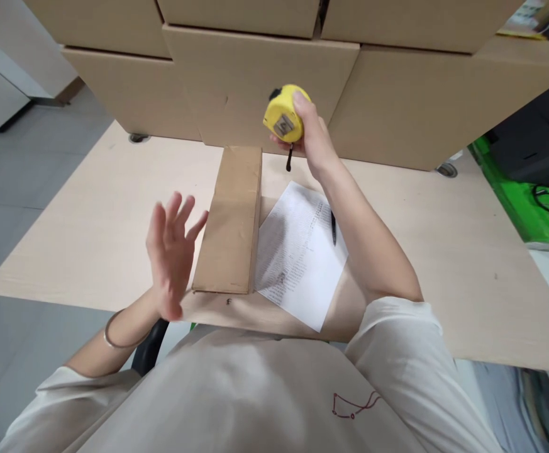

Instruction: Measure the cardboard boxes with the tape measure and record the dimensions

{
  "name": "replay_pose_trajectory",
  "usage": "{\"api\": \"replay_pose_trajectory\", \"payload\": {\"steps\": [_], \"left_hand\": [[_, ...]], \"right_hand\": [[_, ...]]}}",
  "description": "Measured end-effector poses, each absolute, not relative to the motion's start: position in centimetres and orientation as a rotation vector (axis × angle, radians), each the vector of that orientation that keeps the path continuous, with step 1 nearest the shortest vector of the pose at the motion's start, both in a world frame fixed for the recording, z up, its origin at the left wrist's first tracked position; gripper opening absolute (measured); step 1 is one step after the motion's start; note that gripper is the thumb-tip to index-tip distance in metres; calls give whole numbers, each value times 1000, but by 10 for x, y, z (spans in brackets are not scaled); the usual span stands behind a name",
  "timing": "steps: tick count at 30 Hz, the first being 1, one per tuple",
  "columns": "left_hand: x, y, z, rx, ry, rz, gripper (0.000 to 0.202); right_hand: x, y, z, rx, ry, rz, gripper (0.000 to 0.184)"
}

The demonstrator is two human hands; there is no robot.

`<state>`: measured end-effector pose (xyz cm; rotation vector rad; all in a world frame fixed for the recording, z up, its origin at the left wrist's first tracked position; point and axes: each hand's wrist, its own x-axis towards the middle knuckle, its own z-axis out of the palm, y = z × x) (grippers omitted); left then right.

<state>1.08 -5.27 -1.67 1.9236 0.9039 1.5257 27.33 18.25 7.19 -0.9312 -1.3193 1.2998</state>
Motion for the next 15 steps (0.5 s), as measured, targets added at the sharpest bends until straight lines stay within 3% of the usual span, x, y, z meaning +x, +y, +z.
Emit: {"api": "replay_pose_trajectory", "payload": {"steps": [3,7,9,12,13,15], "left_hand": [[7,-67,-43,2215,809,1579,150],[11,-60,-60,2186,1005,1707,142],[13,-56,-48,2032,1149,1834,126],[11,-50,-7,1637,1300,2058,85],[8,-48,7,1523,1351,2095,78],[-1,-40,27,1358,1508,2061,81]], "right_hand": [[266,181,41,-938,-1125,1429,60],[248,169,28,-937,-1105,1495,68],[249,167,39,-983,-1144,1483,70],[267,158,69,-1035,-1229,1377,66],[276,152,79,-1030,-1265,1322,61],[295,131,94,-998,-1343,1216,51]]}}
